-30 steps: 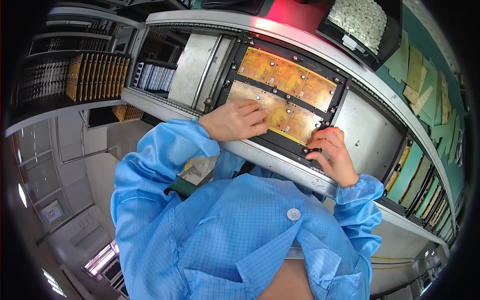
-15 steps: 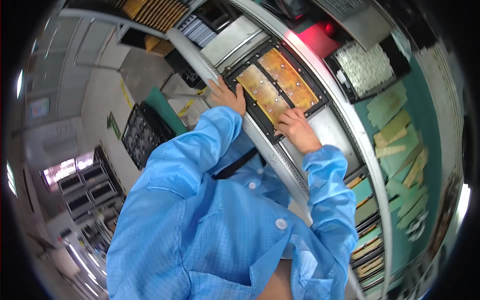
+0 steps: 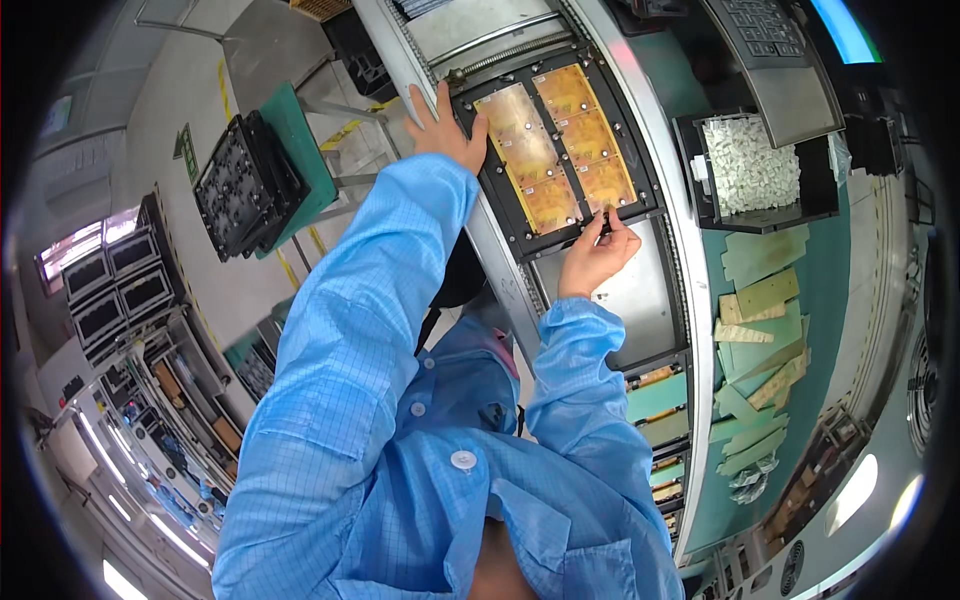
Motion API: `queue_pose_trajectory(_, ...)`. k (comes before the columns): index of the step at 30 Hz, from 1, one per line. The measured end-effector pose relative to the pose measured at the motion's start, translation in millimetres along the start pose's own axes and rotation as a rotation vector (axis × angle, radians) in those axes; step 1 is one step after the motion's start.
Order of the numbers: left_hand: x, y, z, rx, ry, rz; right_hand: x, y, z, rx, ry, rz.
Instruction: Assembling components onto circuit board panels at a manual assembly station.
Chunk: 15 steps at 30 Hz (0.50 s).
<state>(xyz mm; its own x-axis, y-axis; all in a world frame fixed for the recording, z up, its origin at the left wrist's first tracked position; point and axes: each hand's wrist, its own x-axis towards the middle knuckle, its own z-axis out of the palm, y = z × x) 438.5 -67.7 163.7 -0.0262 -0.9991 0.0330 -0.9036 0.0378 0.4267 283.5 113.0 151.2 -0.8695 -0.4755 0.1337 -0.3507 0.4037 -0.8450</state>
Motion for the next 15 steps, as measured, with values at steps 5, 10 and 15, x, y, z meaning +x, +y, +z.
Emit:
queue_pose_trajectory(5, 1, 9, 2, 0.024, -0.016, -0.028, 7, 15, 5, 0.161, 0.014, -0.141)
queue_pose_trajectory(10, 14, -38, -16, -0.404, -0.062, -0.09, 17, 14, 1, 0.084, -0.232, -0.274)
queue_pose_trajectory(15, -122, -159, -47, -0.092, -0.366, 0.005, 35, 72, -81, 0.058, -0.264, -0.086)
